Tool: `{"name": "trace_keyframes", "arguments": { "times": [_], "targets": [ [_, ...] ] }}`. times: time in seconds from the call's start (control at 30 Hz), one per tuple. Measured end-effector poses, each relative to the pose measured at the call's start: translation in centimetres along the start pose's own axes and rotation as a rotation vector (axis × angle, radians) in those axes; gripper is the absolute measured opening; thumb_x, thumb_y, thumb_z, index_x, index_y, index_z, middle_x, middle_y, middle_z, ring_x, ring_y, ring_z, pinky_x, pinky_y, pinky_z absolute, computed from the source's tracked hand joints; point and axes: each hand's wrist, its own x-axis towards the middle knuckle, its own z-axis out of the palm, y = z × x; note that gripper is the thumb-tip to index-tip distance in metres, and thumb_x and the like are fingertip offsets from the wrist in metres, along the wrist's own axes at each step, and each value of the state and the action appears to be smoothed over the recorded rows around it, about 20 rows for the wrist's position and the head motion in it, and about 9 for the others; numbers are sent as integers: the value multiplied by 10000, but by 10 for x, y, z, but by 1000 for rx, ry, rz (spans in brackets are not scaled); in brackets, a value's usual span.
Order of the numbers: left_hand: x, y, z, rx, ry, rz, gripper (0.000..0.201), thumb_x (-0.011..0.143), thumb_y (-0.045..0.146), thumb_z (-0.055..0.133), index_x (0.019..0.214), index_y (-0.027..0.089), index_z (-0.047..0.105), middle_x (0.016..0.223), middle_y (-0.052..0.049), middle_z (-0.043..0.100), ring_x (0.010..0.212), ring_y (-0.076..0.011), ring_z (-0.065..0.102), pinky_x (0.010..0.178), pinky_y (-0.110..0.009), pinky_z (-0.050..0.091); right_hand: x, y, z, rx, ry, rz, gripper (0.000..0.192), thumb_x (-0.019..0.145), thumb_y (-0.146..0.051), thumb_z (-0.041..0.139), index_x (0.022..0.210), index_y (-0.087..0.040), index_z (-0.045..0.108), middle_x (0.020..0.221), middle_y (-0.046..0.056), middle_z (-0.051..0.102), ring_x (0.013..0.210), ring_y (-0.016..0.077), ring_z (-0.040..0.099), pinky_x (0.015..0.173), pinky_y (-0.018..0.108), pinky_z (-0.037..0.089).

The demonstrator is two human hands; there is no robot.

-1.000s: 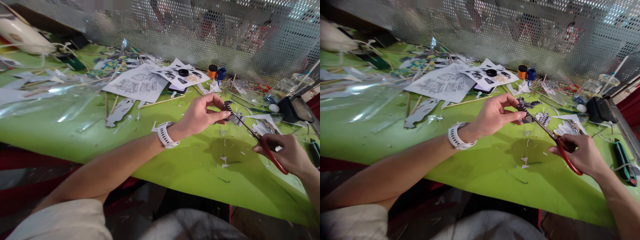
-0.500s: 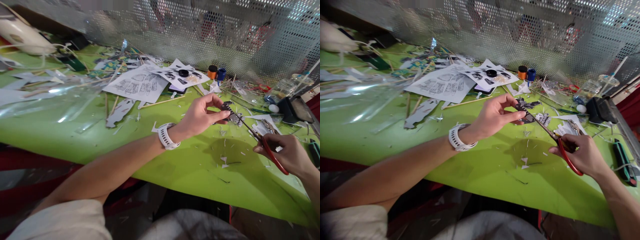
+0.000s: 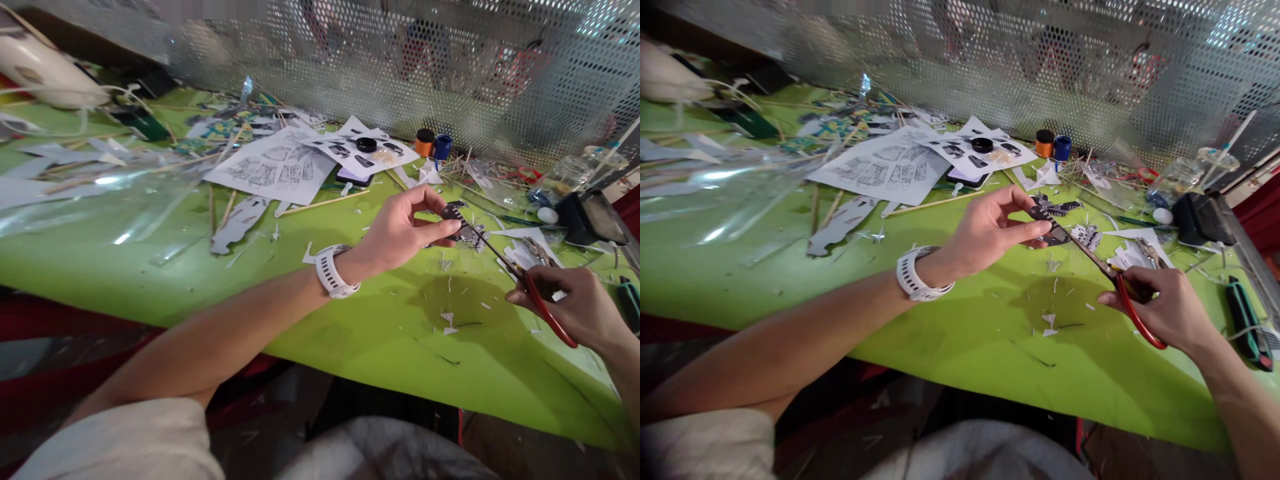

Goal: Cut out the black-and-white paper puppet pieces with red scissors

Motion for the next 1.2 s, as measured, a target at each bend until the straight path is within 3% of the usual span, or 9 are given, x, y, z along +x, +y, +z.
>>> {"name": "trace_keyframes", "arguments": {
  "times": [0.4, 0.9, 1.2],
  "targets": [
    [1, -3, -2, -30, -5, 21, 245, 843, 142, 801, 907, 183, 568, 961, 3, 694, 835, -129, 772, 784, -275, 692, 0, -1, -1, -90, 104, 8, 793, 684, -1015, 679, 565, -231, 719, 455, 3, 507, 448, 156, 407, 421, 289, 335],
    [2, -6, -4, 40, -24, 27, 231, 926, 178, 783, 952, 193, 554, 1035, -20, 723, 901, -146, 802, 838, -288, 707, 0, -1, 0, -9, 9, 7, 709, 696, -892, 782, 583, -208, 634, 519, -24, 494, 525, 154, 419, 495, 270, 330],
    [1, -6, -3, 42, -3, 62, 222, 911, 192, 796, 951, 193, 578, 1002, -12, 712, 901, -147, 797, 869, -298, 710, -2, 7, 4, -60, 72, -87, 659, 792, -855, 752, 618, -234, 621, 520, -39, 490, 511, 153, 410, 488, 276, 342]
  ]
}}
